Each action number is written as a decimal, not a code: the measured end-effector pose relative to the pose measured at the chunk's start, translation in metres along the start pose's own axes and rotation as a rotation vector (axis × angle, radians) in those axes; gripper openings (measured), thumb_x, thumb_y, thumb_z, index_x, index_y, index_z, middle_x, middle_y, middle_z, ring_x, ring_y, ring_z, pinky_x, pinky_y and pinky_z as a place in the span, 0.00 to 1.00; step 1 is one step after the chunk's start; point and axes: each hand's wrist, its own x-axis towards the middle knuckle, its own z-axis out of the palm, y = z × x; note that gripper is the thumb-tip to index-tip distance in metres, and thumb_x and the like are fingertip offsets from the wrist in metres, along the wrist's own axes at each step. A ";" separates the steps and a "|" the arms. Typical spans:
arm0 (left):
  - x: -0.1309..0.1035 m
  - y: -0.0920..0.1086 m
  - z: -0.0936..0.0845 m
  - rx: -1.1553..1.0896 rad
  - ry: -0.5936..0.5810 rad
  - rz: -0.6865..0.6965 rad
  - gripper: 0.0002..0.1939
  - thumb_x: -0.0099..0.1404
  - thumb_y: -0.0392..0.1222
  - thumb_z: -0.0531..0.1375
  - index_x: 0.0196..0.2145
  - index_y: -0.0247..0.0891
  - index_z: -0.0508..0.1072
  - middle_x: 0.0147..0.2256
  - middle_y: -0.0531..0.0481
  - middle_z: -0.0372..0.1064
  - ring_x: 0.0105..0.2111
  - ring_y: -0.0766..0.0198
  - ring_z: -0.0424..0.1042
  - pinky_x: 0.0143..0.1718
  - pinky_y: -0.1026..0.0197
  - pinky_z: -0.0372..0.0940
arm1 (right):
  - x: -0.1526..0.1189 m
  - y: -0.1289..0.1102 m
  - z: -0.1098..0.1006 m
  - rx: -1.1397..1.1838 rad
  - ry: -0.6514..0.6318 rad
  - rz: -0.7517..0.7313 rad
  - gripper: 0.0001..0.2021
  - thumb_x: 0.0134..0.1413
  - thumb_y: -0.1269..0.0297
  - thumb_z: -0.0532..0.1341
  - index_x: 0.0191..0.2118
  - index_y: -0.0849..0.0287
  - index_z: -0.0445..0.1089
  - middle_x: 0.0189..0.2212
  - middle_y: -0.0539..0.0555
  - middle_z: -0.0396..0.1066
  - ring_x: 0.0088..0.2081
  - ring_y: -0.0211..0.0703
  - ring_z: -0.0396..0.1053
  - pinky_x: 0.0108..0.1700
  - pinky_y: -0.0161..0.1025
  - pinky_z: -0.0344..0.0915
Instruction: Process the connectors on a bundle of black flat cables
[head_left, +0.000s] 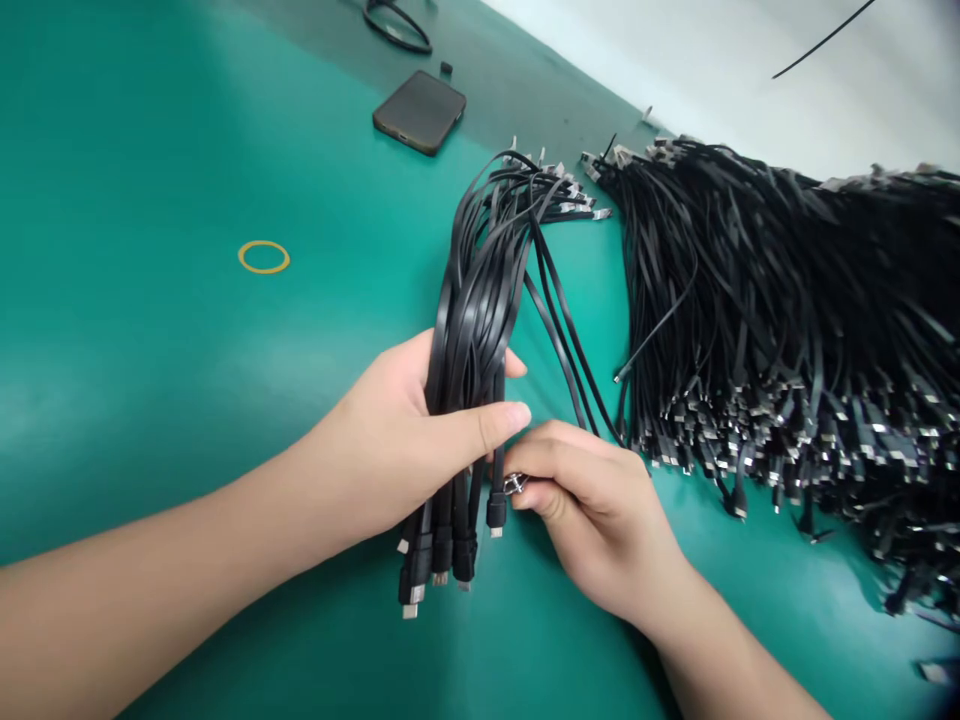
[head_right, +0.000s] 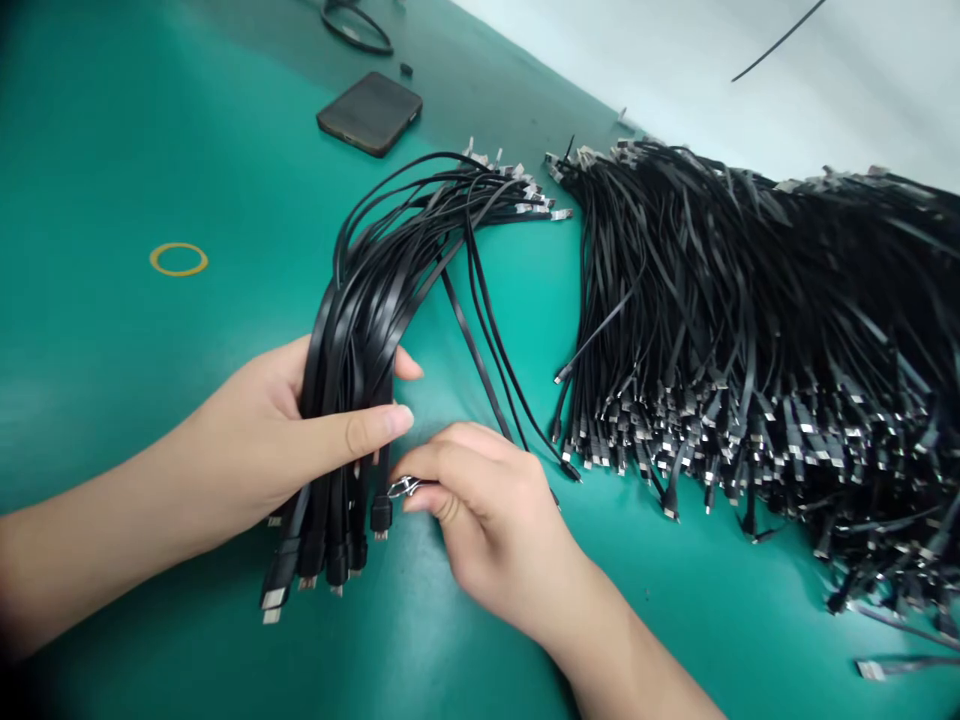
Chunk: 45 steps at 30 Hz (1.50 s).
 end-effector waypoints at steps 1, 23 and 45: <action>0.000 0.000 0.000 0.003 -0.002 0.002 0.13 0.56 0.43 0.70 0.38 0.44 0.73 0.23 0.61 0.67 0.19 0.67 0.69 0.22 0.65 0.68 | 0.000 -0.001 0.000 -0.009 0.001 -0.004 0.05 0.65 0.75 0.59 0.39 0.61 0.72 0.33 0.50 0.70 0.36 0.35 0.67 0.41 0.33 0.64; -0.001 0.003 0.000 0.023 -0.002 0.004 0.15 0.57 0.44 0.70 0.40 0.43 0.73 0.23 0.60 0.66 0.21 0.69 0.65 0.20 0.68 0.61 | -0.009 -0.017 0.015 -0.091 0.137 0.228 0.12 0.53 0.60 0.70 0.34 0.57 0.66 0.23 0.44 0.59 0.24 0.33 0.56 0.27 0.31 0.54; -0.001 0.007 -0.007 -0.102 -0.175 0.001 0.22 0.57 0.41 0.71 0.46 0.41 0.69 0.27 0.57 0.71 0.25 0.67 0.70 0.27 0.66 0.67 | -0.004 -0.013 0.008 0.492 0.084 0.380 0.15 0.62 0.51 0.62 0.36 0.60 0.69 0.26 0.48 0.63 0.25 0.33 0.54 0.27 0.32 0.53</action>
